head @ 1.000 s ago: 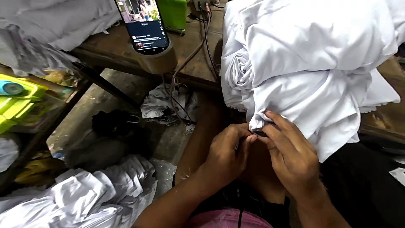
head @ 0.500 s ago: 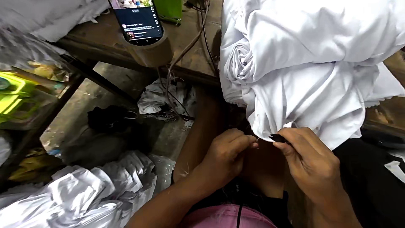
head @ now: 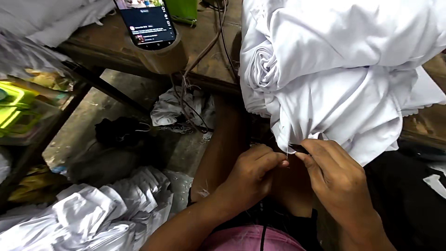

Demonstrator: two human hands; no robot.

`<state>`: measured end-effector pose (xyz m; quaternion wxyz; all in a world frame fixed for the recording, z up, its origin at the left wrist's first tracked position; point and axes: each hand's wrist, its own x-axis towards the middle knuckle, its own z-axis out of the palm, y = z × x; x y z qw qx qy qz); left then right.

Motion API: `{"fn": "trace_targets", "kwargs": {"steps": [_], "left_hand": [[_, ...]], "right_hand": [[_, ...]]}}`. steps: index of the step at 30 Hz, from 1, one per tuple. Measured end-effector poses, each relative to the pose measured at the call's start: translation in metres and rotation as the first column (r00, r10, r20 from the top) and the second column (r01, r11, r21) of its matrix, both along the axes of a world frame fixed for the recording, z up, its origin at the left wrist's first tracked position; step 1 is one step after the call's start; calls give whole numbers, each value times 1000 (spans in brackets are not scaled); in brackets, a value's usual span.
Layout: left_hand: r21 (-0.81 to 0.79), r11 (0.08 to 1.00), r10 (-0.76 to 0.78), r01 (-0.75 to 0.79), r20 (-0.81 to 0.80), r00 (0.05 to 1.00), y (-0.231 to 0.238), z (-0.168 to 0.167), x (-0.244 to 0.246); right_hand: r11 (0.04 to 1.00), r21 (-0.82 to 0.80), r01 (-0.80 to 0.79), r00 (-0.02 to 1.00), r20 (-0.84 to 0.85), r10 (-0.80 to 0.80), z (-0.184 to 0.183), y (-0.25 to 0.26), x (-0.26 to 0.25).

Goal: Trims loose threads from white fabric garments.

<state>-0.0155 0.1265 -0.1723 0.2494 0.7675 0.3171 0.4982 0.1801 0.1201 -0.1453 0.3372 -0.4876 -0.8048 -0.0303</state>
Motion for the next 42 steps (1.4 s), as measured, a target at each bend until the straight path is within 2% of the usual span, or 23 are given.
{"fn": "trace_targets", "kwargs": {"steps": [7, 11, 14, 16, 19, 22, 24, 26, 29, 30, 31, 32, 33, 34, 35, 36, 38, 42], "left_hand": [[-5, 1000, 1, -1, 13, 1000, 0, -2, 1], [-26, 1000, 18, -18, 26, 999, 2, -1, -1], [21, 1000, -18, 19, -17, 1000, 1, -3, 4], [69, 996, 61, -53, -119, 991, 1, -3, 6], [146, 935, 348, -322, -215, 913, 8, 1, 4], [187, 920, 388, -345, -297, 873, 22, 1, 4], [184, 936, 343, -299, -290, 894, 24, -3, 2], [110, 974, 223, -199, -294, 929, 19, -6, -4], [-112, 985, -161, 129, -349, 923, 12, -7, -14], [-215, 948, -294, 234, -317, 902, 11, -7, -14], [-316, 891, -402, 326, -215, 890, 11, -6, -13], [-388, 823, -461, 415, -28, 887, 12, -6, -10], [-411, 764, -451, 498, 212, 867, 14, -6, -6], [-396, 724, -384, 565, 448, 807, 16, -6, -1], [-369, 695, -297, 618, 635, 713, 18, -4, 3], [-340, 677, -228, 653, 746, 626, 20, -2, 6], [-298, 658, -158, 692, 844, 513, 21, 1, 9], [-263, 668, -137, 696, 876, 462, 18, -1, 13]], "right_hand": [[999, 39, -10, 998, -58, 12, -2, 2, 1], [998, -13, -54, 999, -7, 54, -1, -1, 4], [999, 30, -41, 999, -15, 41, -2, 1, 4], [999, 46, -24, 999, -41, 26, 1, 1, 9], [999, 32, 2, 999, -45, 0, 5, 1, 15], [1000, 29, 8, 999, -40, -7, 4, 1, 15], [999, 33, 12, 999, -49, -10, 4, 2, 17], [999, 28, 24, 998, -55, -22, 5, 2, 20], [999, 16, 29, 998, -62, -28, 5, 2, 24], [1000, 15, 26, 997, -66, -25, 5, 2, 25], [1000, 17, 20, 997, -71, -18, 6, 2, 25], [1000, 18, 13, 997, -75, -12, 6, 2, 25], [1000, 18, 4, 997, -83, -3, 7, 2, 25], [1000, 16, -4, 996, -93, 5, 7, 1, 25], [1000, 13, -12, 995, -104, 13, 7, 0, 25], [1000, 11, -21, 993, -114, 22, 6, -1, 25], [999, 9, -32, 991, -129, 32, 6, -2, 25], [1000, -6, -23, 988, -152, 21, 2, 0, 23]]}}
